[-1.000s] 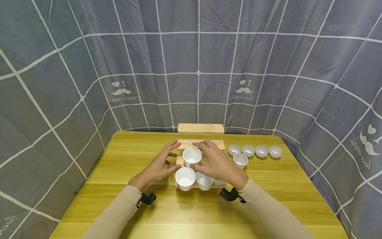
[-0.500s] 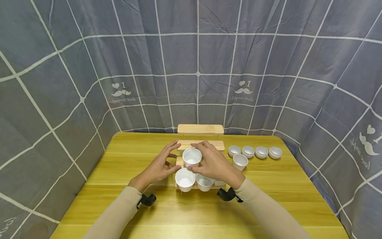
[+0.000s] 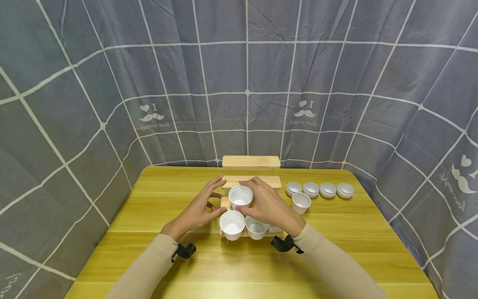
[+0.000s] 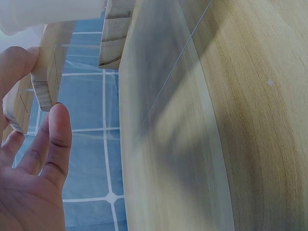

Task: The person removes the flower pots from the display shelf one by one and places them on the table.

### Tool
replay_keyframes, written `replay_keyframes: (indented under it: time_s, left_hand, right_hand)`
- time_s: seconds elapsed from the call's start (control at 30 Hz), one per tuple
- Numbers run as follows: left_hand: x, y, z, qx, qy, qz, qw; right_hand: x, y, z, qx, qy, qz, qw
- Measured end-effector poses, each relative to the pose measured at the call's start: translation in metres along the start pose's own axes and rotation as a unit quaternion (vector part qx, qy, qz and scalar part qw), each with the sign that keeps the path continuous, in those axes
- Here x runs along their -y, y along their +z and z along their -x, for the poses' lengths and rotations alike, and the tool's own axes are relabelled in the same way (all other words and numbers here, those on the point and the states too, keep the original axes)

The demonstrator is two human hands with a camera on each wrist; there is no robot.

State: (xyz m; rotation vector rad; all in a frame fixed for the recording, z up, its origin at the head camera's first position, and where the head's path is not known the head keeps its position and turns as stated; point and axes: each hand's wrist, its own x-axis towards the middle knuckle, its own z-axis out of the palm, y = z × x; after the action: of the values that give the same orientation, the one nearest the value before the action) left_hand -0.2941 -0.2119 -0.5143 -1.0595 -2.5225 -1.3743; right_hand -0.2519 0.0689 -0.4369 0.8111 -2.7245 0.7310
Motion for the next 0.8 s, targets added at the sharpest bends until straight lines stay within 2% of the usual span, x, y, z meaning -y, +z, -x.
replay_keyframes:
  time_s: [0.8]
  left_hand:
    - [0.0009, 0.0016, -0.002, -0.002, -0.002, 0.0, 1.0]
  right_hand:
    - [-0.0005, -0.0009, -0.0022, -0.009, -0.008, -0.008, 1.0]
